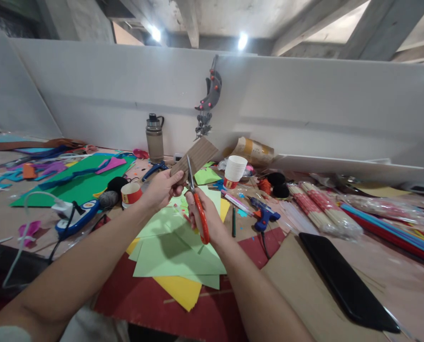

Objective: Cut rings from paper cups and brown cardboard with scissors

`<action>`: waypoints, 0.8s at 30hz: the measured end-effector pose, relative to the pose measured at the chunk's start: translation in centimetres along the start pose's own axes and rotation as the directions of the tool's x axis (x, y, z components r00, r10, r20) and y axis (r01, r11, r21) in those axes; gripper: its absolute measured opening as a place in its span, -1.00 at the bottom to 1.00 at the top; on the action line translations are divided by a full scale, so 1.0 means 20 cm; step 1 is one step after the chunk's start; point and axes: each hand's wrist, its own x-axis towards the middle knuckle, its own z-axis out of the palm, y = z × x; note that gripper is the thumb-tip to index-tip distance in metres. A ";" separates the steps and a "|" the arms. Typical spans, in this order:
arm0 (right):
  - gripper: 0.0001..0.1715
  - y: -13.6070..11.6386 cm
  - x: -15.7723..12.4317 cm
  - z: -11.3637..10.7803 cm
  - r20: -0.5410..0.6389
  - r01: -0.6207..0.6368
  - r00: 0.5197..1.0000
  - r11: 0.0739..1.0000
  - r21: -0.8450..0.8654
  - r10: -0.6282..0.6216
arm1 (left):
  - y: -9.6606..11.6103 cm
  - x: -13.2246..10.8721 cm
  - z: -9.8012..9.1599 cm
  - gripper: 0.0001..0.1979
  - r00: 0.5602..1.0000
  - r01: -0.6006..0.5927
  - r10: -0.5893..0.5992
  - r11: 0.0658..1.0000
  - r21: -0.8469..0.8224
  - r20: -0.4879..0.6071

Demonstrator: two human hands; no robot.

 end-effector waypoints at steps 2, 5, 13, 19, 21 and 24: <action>-0.50 0.00 0.00 0.00 -0.005 0.001 1.000 1.000 -0.026 -0.002 | 0.00 0.00 0.00 -0.73 1.000 -0.006 0.006 1.000 0.013 -0.001; -0.49 0.00 -0.01 -0.01 -0.004 0.009 1.000 0.999 -0.053 -0.010 | 0.00 0.00 -0.01 -0.71 1.000 -0.016 0.015 1.000 0.027 0.015; -0.50 -0.03 -0.03 0.00 -0.023 0.010 1.000 0.997 -0.079 -0.012 | 0.01 0.00 -0.02 -0.67 0.999 -0.017 0.015 0.999 0.043 0.041; -0.51 -0.03 -0.02 -0.01 -0.010 0.035 0.999 0.993 -0.110 -0.036 | 0.03 0.00 -0.02 -0.67 0.998 -0.019 0.015 0.998 0.068 0.055; -0.52 -0.02 -0.02 -0.02 0.008 0.040 0.999 0.993 -0.112 -0.040 | 0.04 0.00 -0.02 -0.67 0.998 -0.024 0.019 0.997 0.079 0.063; -0.54 0.00 -0.01 -0.03 0.012 0.041 0.999 0.991 -0.128 -0.040 | 0.05 -0.01 -0.03 -0.65 0.997 -0.027 0.021 0.995 0.096 0.070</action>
